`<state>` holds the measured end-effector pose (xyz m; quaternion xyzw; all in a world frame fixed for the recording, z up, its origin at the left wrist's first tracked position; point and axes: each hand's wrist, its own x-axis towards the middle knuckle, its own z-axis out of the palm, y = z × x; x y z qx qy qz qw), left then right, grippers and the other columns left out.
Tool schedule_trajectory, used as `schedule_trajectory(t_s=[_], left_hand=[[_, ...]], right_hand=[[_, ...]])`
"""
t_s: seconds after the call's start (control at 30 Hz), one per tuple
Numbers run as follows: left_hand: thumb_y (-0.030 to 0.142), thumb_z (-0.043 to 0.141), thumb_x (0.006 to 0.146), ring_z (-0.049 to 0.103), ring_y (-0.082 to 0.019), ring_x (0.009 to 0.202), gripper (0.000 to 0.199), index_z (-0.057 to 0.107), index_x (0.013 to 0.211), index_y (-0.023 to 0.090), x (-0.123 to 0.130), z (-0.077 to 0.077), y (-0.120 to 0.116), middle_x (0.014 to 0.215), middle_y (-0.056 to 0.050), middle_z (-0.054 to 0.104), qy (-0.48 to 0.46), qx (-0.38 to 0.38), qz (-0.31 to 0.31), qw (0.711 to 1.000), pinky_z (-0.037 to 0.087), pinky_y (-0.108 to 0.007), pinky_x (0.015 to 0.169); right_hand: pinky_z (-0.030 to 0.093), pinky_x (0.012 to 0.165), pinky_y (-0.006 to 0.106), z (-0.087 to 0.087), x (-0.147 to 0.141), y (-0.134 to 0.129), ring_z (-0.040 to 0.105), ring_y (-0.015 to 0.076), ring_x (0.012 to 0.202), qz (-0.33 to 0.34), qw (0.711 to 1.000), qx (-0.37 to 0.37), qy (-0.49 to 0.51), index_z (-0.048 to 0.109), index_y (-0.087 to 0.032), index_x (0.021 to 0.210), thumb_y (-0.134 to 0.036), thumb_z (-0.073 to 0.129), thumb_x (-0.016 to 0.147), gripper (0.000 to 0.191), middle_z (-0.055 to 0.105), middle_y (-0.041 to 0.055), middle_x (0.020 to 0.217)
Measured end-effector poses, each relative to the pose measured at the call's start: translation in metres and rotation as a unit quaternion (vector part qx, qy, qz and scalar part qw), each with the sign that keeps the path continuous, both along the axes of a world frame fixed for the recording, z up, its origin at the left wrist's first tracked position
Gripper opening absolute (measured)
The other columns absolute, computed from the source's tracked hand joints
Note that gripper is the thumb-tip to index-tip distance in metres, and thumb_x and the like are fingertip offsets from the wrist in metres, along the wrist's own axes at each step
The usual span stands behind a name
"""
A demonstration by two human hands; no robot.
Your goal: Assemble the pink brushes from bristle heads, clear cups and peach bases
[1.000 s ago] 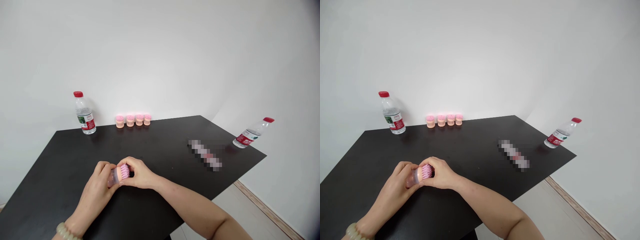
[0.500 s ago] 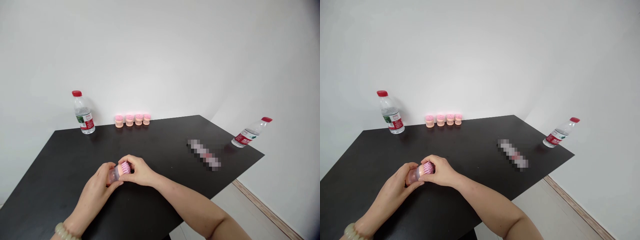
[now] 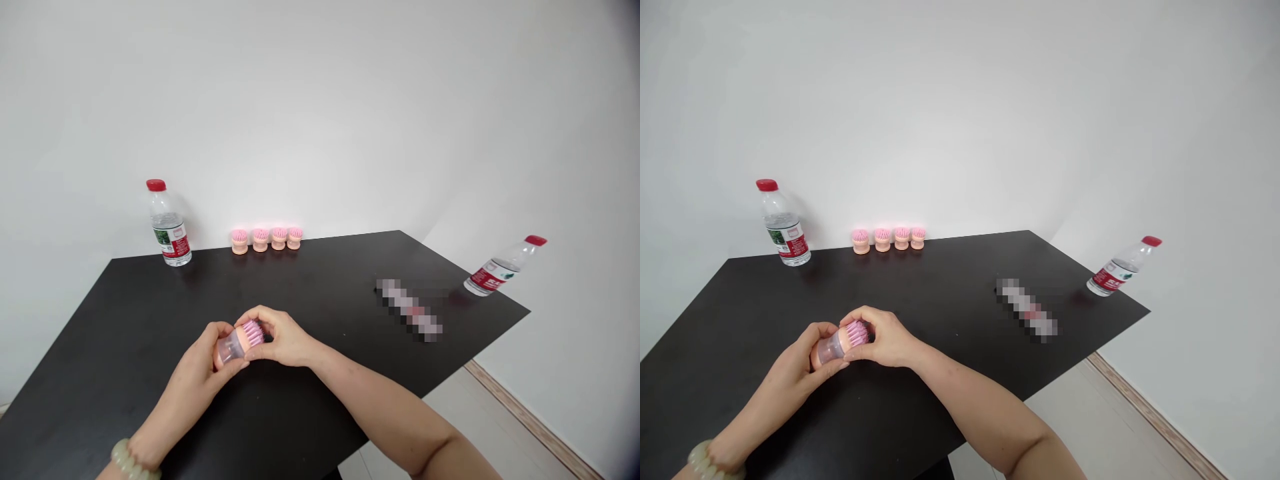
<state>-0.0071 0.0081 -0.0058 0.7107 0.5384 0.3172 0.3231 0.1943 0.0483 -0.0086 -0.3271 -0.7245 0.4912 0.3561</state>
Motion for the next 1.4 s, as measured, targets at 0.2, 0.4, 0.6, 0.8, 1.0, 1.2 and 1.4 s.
schedule_trajectory(t_s=[0.2, 0.4, 0.6, 0.8, 1.0, 1.2, 1.4], left_hand=[[0.062, 0.063, 0.080, 0.056, -0.019, 0.064, 0.046, 0.058, 0.102, 0.022, -0.002, 0.010, -0.004, 0.070, 0.001, 0.061, -0.168, -0.132, 0.008, 0.977, 0.044, -0.028, 0.055], [0.059, 0.068, 0.079, 0.064, -0.021, 0.081, 0.056, 0.055, 0.119, 0.021, -0.004, 0.010, -0.002, 0.090, -0.004, 0.068, -0.257, -0.155, 0.062, 0.952, 0.050, -0.033, 0.070], [0.048, 0.078, 0.073, 0.064, -0.023, 0.096, 0.054, 0.057, 0.115, 0.021, -0.005, 0.005, 0.000, 0.106, -0.006, 0.066, -0.294, -0.140, 0.059, 0.944, 0.052, -0.034, 0.081], [0.033, 0.080, 0.071, 0.062, -0.018, 0.090, 0.045, 0.057, 0.108, 0.023, -0.006, 0.004, -0.001, 0.100, -0.002, 0.066, -0.300, -0.101, 0.060, 0.947, 0.048, -0.029, 0.079], [0.029, 0.080, 0.067, 0.061, -0.018, 0.086, 0.045, 0.057, 0.105, 0.024, -0.004, 0.001, -0.001, 0.095, 0.000, 0.066, -0.306, -0.080, 0.067, 0.946, 0.048, -0.028, 0.076], [0.036, 0.079, 0.064, 0.062, -0.020, 0.084, 0.043, 0.060, 0.099, 0.023, 0.001, -0.001, -0.002, 0.090, -0.001, 0.068, -0.289, -0.052, 0.092, 0.951, 0.048, -0.030, 0.074], [0.037, 0.079, 0.063, 0.063, -0.021, 0.084, 0.045, 0.061, 0.101, 0.022, -0.001, -0.002, -0.001, 0.092, -0.002, 0.069, -0.276, -0.046, 0.098, 0.955, 0.049, -0.031, 0.075]], right_hand=[[0.049, 0.097, 0.037, 0.003, 0.005, 0.004, 0.063, 0.0213, 0.106, 0.002, 0.998, 0.054, -0.012, 0.066, -0.025, 0.111, -0.015, 0.087, 0.065, 0.051, 0.064, 0.0020, 0.116], [0.051, 0.088, 0.033, 0.001, 0.007, 0.009, 0.062, 0.0194, 0.099, -0.048, 0.998, 0.048, 0.010, 0.066, -0.025, 0.109, -0.020, 0.085, 0.067, 0.046, 0.063, 0.0023, 0.111], [0.052, 0.083, 0.032, 0.002, 0.008, 0.012, 0.063, 0.0176, 0.093, -0.070, 0.997, 0.028, 0.036, 0.066, -0.023, 0.106, -0.020, 0.080, 0.067, 0.041, 0.062, 0.0024, 0.109], [0.053, 0.085, 0.035, -0.001, 0.034, 0.038, 0.064, 0.0194, 0.094, -0.225, 0.965, 0.114, -0.070, 0.064, -0.023, 0.106, -0.023, 0.074, 0.071, 0.036, 0.064, 0.0022, 0.106], [0.045, 0.099, 0.047, -0.016, 0.071, 0.072, 0.059, 0.0255, 0.103, -0.344, 0.913, 0.146, -0.164, 0.063, -0.021, 0.100, -0.014, 0.068, 0.069, 0.031, 0.060, 0.0054, 0.106], [0.044, 0.103, 0.049, -0.031, 0.086, 0.084, 0.055, 0.0296, 0.118, -0.362, 0.888, 0.162, -0.233, 0.062, -0.022, 0.118, -0.012, 0.066, 0.075, 0.045, 0.058, 0.0101, 0.121], [0.042, 0.109, 0.048, -0.035, 0.085, 0.084, 0.047, 0.0305, 0.132, -0.336, 0.886, 0.186, -0.259, 0.045, -0.024, 0.143, -0.011, 0.070, 0.074, 0.074, 0.047, 0.0129, 0.139]])
